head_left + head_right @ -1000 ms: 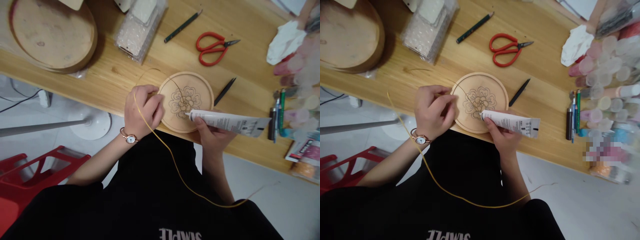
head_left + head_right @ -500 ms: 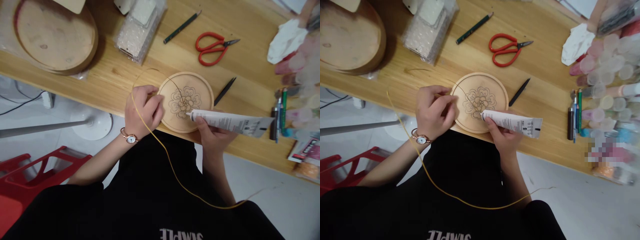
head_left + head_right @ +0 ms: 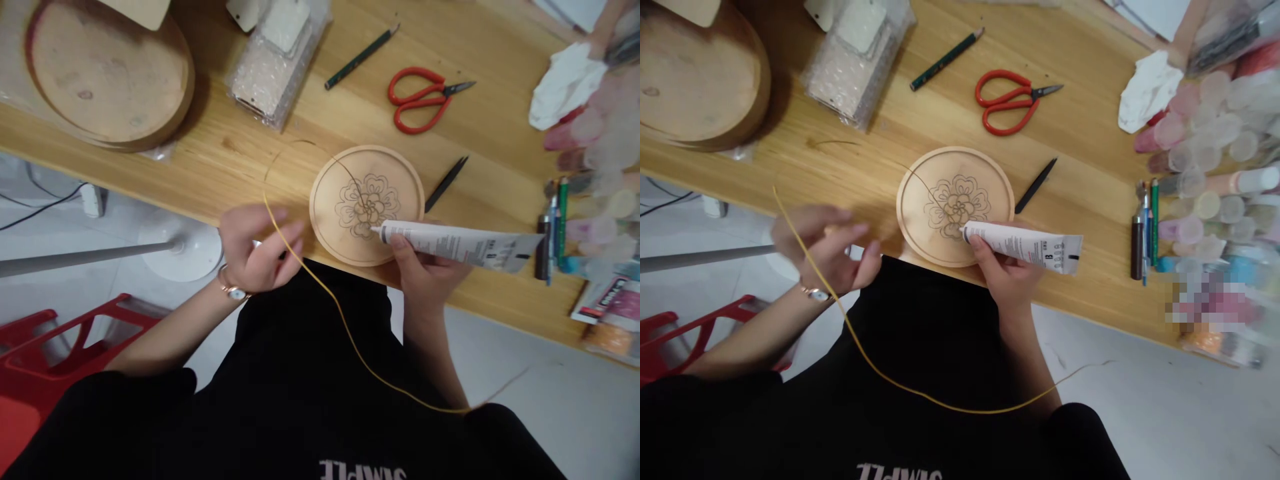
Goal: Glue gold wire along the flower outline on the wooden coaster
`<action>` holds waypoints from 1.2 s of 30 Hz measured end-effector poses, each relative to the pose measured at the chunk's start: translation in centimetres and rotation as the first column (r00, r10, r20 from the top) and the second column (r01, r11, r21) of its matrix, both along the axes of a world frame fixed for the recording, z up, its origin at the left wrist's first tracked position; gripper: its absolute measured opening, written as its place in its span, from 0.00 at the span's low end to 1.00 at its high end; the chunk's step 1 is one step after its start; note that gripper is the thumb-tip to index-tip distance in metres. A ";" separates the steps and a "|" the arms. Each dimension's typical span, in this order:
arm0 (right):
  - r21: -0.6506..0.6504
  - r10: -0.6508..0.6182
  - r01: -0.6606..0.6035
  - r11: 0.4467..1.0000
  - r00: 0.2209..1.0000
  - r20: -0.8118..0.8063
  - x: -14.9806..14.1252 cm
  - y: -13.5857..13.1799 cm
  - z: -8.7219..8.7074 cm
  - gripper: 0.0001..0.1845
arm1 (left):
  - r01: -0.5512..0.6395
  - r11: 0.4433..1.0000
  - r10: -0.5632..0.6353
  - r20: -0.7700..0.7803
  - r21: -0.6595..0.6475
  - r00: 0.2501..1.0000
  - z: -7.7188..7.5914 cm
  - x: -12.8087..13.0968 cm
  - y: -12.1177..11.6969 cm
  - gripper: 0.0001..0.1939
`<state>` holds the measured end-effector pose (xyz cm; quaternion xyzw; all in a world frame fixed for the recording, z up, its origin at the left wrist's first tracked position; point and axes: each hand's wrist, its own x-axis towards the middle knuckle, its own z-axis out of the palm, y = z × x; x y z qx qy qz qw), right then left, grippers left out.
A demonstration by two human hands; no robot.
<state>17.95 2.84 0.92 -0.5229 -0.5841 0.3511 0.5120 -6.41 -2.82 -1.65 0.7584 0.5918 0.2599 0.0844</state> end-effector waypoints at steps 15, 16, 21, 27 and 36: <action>-0.018 -0.007 0.007 1.000 1.000 0.008 -0.1 0.0 0.0 0.08 | -0.457 0.382 -0.027 -0.504 -0.803 0.863 -10.3 -15.7 -11.1 0.19; -0.023 -0.006 0.006 1.000 1.000 0.005 -0.1 -0.1 0.1 0.08 | -0.494 0.369 -0.002 -0.533 -0.787 0.846 -10.3 -16.2 -10.9 0.19; -0.005 -0.005 0.005 1.000 1.000 0.014 -0.1 0.0 0.0 0.08 | -0.392 0.354 0.031 -0.409 -0.849 0.912 -11.4 -14.5 -9.6 0.19; 0.002 0.007 -0.007 1.000 1.000 0.013 0.0 0.2 -0.1 0.09 | -0.173 0.182 -0.113 -0.195 -0.968 0.974 -13.6 -11.3 -8.9 0.17; -0.024 0.018 -0.017 1.000 0.999 0.044 0.0 0.2 0.0 0.09 | -0.250 0.244 -0.150 -0.291 -0.937 0.945 -12.6 -13.1 -8.4 0.19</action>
